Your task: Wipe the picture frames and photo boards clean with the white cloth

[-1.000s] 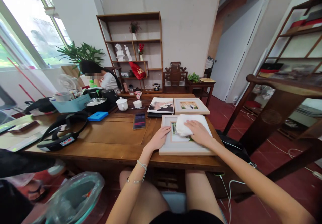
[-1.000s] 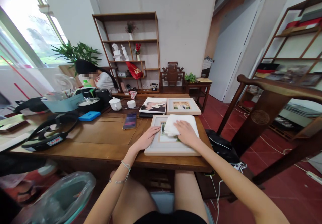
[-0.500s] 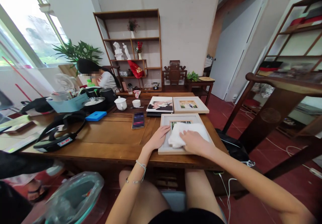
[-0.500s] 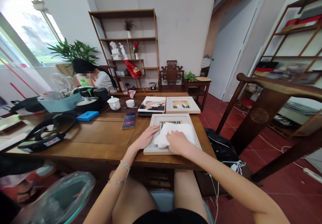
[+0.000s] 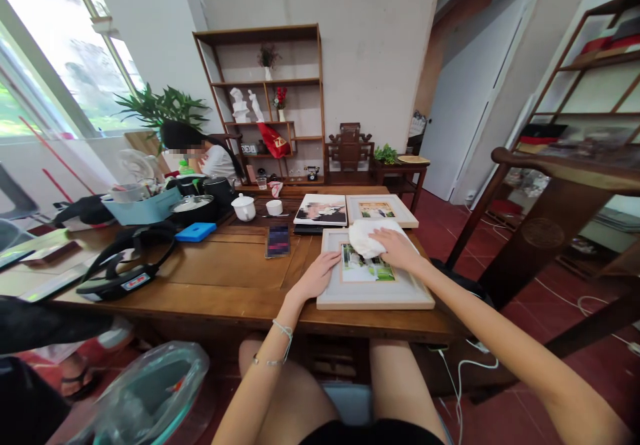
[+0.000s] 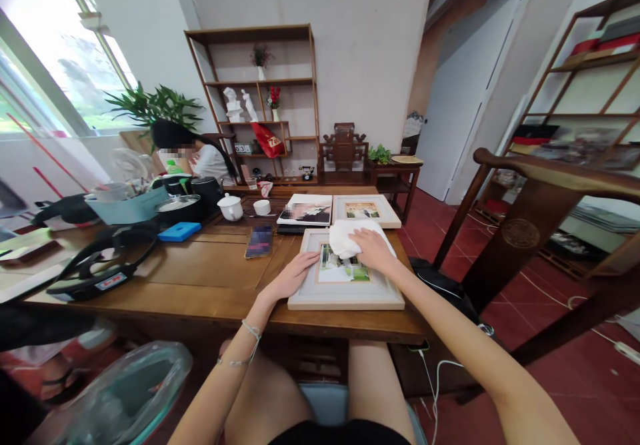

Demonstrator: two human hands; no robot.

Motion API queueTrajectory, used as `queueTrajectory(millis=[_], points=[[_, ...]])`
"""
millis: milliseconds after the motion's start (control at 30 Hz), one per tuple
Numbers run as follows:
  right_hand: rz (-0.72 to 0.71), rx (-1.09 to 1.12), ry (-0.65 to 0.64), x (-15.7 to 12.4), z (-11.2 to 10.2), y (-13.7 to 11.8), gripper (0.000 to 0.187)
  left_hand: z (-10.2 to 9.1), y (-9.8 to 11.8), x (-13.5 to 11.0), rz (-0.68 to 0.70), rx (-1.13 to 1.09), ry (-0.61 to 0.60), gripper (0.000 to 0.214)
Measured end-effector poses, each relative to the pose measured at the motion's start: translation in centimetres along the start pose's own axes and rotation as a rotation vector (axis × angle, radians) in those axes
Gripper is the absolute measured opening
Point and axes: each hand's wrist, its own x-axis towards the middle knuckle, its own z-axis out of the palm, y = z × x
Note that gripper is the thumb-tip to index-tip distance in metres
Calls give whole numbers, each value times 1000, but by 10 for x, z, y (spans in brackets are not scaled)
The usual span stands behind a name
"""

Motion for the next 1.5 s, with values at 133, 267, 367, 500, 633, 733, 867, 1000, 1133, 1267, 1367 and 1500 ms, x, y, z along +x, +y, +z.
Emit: queueTrajectory(millis=[133, 267, 367, 500, 633, 733, 867, 1000, 1133, 1267, 1367, 1500], points=[[58, -49, 9, 17, -1, -5, 65, -1, 1, -1, 0, 3, -6, 52], [21, -93, -75, 11, -10, -38, 47, 0, 0, -1, -3, 2, -2, 53], [-39, -120, -159, -13, -21, -72, 35, 1, 1, 0, -4, -4, 4, 52], [-193, -119, -232, -53, -39, -111, 34, 0, 5, -1, -5, -13, 8, 46], [-313, -41, -237, -71, -45, -118, 45, -2, 10, -1, -7, -14, 9, 38], [-286, 29, -227, -66, -37, -106, 56, -1, 10, -1, -6, -11, 9, 38], [-149, -8, -220, -46, -17, -83, 64, 1, 6, 0, -17, 4, 7, 46], [54, -67, -155, -18, -4, -51, 66, 2, 3, -1, -22, 15, 6, 49], [198, -109, -88, 9, -6, -14, 64, 2, 3, -1, -20, 14, 6, 50], [271, -148, -54, 21, -10, -1, 62, 1, 5, -1, -21, 4, 5, 49], [241, -165, -70, 18, -8, -17, 61, 0, 7, 0, -21, -6, 2, 49], [118, -155, -146, -6, -11, -59, 52, -2, 9, 1, -27, -22, 3, 50]])
